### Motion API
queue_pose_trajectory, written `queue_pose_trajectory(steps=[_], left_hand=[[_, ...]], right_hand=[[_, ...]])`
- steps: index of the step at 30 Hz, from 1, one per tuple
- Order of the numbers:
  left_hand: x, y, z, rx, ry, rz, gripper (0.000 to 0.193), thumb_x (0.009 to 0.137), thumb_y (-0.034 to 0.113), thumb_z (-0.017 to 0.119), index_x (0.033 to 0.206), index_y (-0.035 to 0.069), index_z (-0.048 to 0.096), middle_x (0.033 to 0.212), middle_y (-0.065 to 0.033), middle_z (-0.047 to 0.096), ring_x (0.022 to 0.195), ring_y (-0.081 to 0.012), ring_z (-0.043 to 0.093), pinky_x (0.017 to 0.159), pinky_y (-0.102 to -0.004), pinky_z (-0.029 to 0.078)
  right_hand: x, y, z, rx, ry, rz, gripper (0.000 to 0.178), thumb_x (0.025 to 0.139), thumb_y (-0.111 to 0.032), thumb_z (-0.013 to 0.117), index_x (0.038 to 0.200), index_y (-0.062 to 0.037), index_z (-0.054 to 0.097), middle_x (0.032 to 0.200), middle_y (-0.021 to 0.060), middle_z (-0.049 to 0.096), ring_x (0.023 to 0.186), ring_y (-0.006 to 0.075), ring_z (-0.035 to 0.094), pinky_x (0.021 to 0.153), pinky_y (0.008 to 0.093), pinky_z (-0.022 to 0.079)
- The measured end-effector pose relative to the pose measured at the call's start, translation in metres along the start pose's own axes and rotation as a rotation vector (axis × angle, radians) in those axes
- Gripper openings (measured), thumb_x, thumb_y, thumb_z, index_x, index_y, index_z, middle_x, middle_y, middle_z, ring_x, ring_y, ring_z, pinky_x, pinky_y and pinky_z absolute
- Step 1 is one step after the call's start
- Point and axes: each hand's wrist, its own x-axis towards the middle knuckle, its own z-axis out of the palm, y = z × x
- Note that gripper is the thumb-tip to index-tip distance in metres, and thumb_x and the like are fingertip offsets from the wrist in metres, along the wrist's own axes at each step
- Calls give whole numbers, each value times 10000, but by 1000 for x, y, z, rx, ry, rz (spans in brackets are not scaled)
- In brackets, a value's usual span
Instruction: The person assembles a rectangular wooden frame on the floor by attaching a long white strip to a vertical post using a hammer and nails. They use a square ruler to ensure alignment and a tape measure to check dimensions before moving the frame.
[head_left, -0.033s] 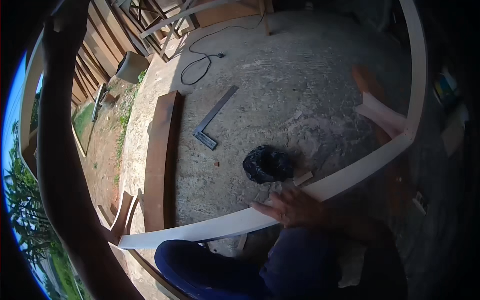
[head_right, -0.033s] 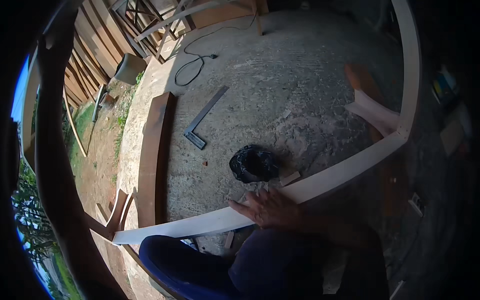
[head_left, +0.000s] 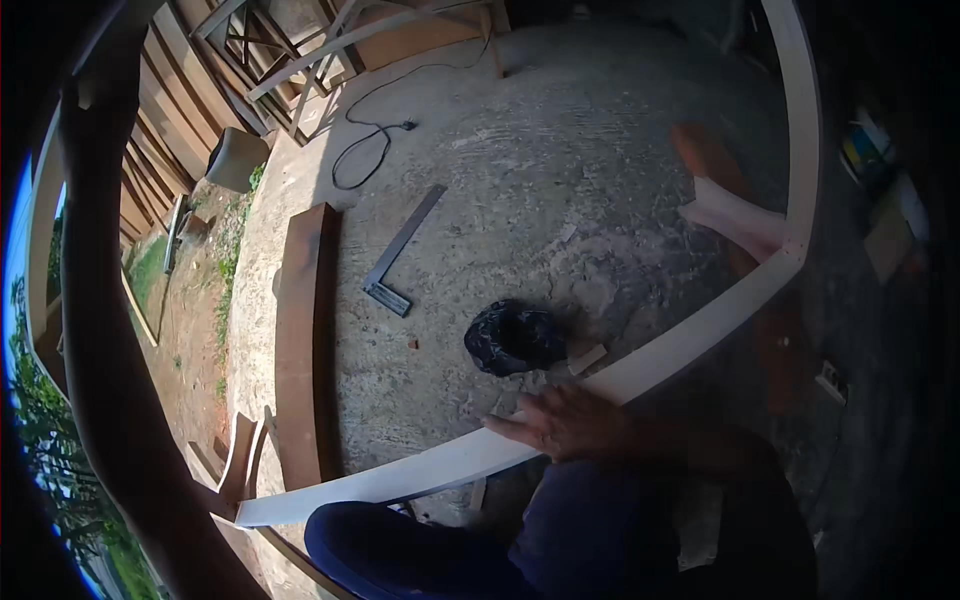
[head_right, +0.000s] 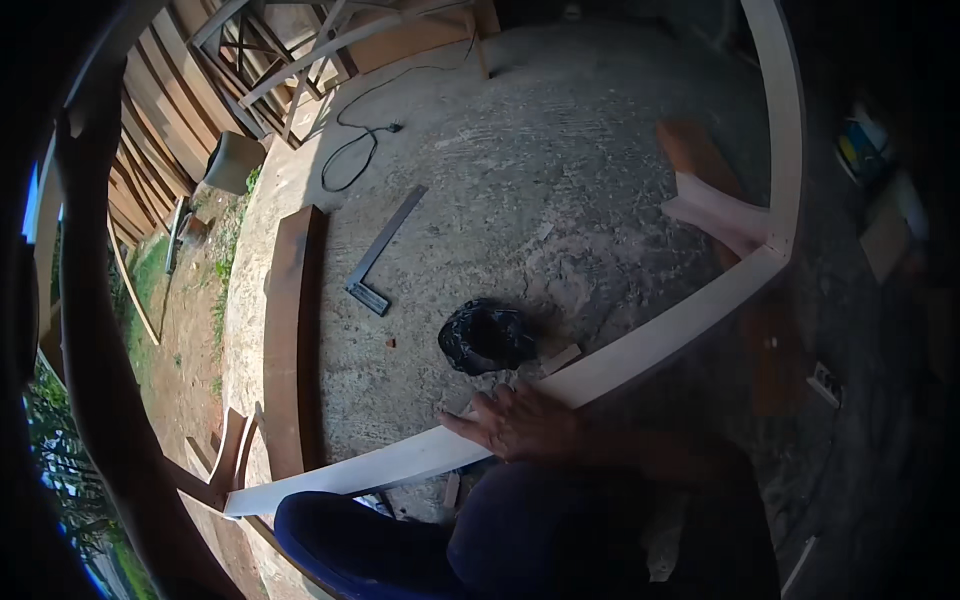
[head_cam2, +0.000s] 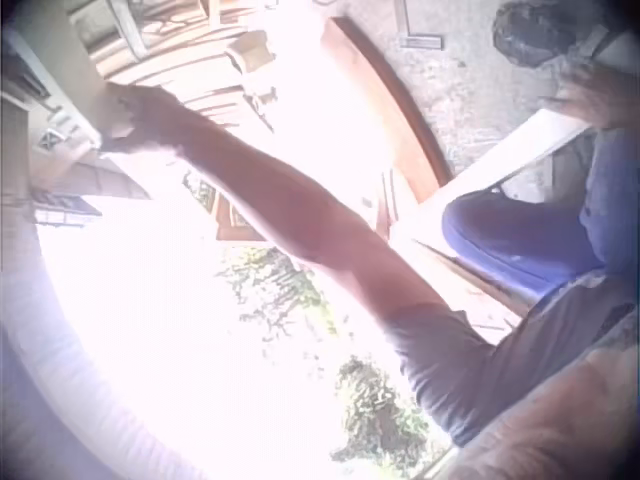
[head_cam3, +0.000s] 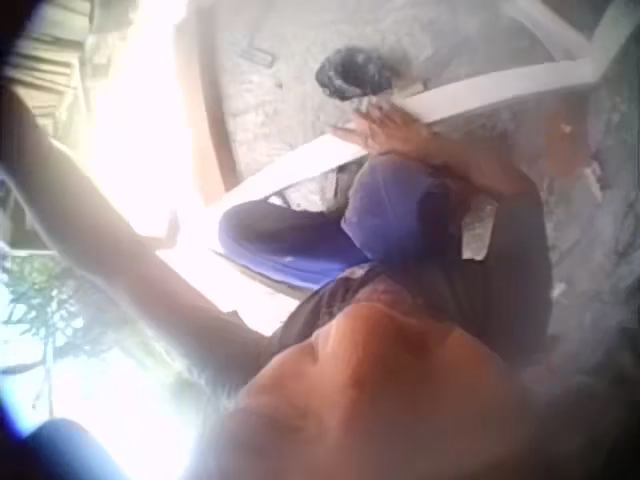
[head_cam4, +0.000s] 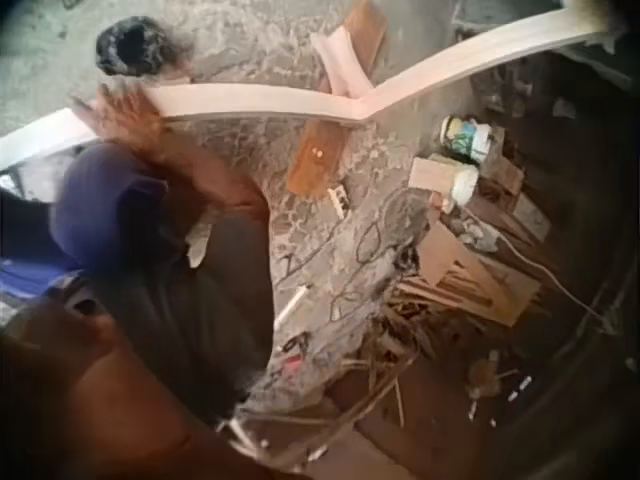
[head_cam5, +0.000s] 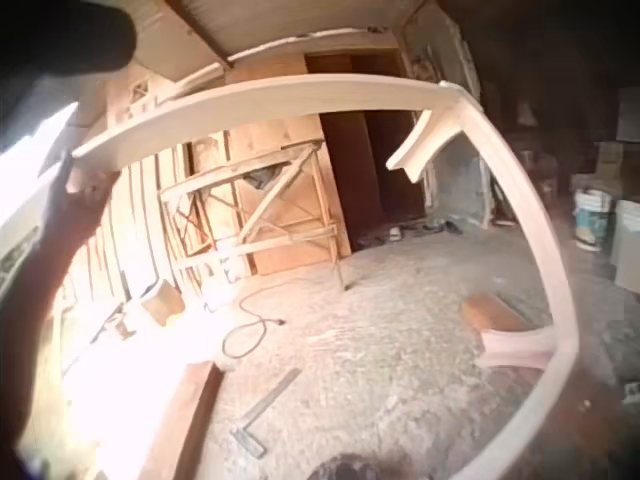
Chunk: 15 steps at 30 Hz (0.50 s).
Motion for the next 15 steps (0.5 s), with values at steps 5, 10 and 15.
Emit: queue_pose_trajectory(steps=[5, 10, 15], left_hand=[[29, 3, -84, -246, 9, -228, 820, 964, 281, 701, 1538, -38, 210, 1565, -212, 326, 1421, -298, 392, 1175, -401, 346], [45, 27, -125, -908, -13, -789, 887, 965, 249, 697, 1586, -49, 139, 1628, -202, 272, 1477, -253, 331, 1221, -342, 265], [14, -61, -98, -33, -49, -253, 833, 1009, 281, 628, 1595, -32, 128, 1645, -212, 238, 1522, -282, 262, 1257, -392, 238]], right_hand=[[-13, 11, 17, 44, -98, 18, 640, 1019, -255, 494, 1618, -214, 275, 1091, 193, 536, 858, 293, 615, 726, 446, 482], [-2, 7, 22, 135, -135, 12, 683, 1020, -269, 501, 1633, -255, 200, 1154, 223, 526, 931, 342, 626, 782, 486, 500], [2, 10, 20, 146, -246, -31, 695, 1018, -279, 495, 1637, -247, 180, 1170, 249, 525, 920, 350, 621, 741, 465, 509]])
